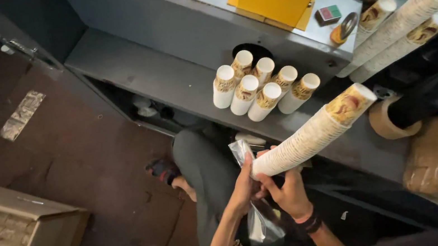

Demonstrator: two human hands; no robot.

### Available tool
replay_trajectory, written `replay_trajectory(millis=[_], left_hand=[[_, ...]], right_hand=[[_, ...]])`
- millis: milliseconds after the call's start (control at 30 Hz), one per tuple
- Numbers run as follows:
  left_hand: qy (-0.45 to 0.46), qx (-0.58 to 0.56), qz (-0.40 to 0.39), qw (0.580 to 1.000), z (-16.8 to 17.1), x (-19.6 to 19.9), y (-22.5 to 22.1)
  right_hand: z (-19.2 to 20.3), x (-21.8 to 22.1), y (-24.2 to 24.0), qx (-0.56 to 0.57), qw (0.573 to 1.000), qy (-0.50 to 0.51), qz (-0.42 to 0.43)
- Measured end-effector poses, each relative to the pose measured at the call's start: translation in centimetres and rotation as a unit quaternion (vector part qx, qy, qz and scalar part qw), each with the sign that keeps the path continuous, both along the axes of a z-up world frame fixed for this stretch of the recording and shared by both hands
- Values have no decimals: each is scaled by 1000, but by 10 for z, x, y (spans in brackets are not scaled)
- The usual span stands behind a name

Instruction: Packing manufactured paper cups into plastic sleeves and placing them in a collection box.

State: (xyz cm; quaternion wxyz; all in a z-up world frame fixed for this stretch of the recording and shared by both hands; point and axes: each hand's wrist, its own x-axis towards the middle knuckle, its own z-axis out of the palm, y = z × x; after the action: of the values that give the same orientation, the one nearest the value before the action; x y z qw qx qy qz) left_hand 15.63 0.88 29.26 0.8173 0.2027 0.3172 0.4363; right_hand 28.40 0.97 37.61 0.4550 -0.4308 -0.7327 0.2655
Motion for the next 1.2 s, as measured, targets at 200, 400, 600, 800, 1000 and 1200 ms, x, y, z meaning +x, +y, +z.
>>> replay_trajectory(millis=[200,400,600,800,1000,1200], left_hand=[[-42,17,-4,999,-32,4,-2],[-104,33,76,991,13,-5,4],[-115,34,87,989,12,-7,2],[-102,20,75,992,21,-11,3],[-100,34,71,992,21,-13,4],[-92,33,73,993,22,-13,4]], right_hand=[[25,8,12,7,999,-45,-11],[65,21,48,21,996,-62,-55],[71,21,73,11,995,-21,-98],[61,19,86,-6,990,-39,-134],[63,21,89,26,988,-73,-134],[87,12,84,41,991,-66,-111]])
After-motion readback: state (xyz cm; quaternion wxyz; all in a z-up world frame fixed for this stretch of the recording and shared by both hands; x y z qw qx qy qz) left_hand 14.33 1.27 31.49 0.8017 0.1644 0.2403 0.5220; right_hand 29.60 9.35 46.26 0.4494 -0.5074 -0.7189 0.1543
